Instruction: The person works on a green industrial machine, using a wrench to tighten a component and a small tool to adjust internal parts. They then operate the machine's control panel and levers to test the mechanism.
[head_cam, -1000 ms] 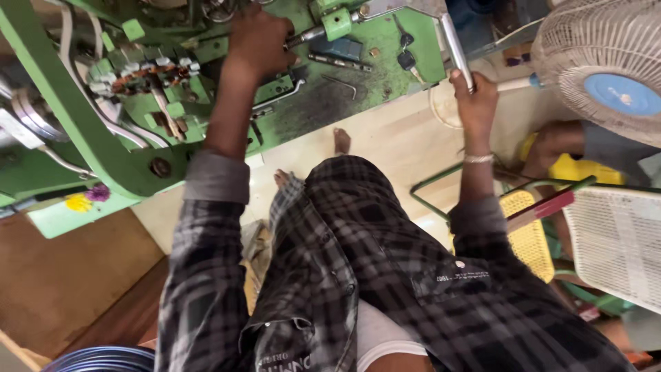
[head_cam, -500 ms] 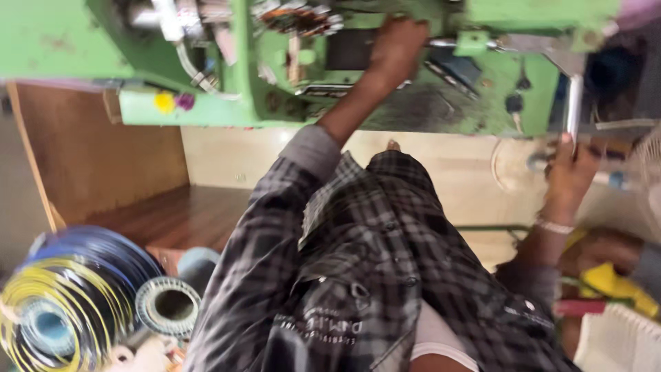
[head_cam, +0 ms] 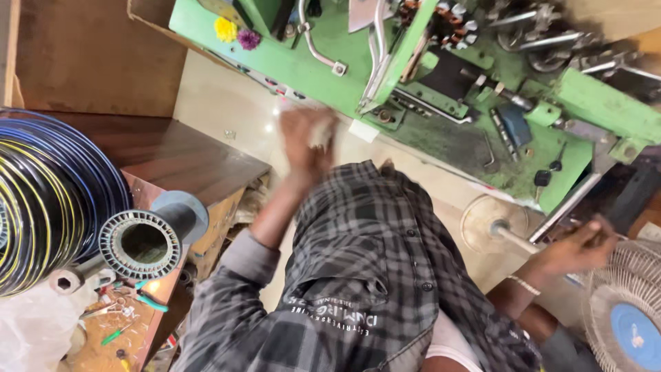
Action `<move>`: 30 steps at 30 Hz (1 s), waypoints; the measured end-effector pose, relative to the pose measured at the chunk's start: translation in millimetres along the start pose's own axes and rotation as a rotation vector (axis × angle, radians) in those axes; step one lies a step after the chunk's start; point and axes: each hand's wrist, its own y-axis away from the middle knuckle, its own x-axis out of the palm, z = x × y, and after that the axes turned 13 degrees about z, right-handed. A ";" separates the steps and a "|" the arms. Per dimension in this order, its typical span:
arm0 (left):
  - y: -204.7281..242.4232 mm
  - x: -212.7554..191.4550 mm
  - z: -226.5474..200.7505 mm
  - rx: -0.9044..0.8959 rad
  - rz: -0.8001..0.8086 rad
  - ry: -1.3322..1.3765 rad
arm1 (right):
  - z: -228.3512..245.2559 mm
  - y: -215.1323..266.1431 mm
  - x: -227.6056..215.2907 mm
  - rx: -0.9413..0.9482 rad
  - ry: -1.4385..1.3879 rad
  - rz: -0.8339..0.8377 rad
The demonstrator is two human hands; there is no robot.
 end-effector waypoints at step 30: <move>-103.7 28.8 32.9 -0.091 0.097 0.139 | 267.6 -19.8 241.6 -0.628 0.278 0.652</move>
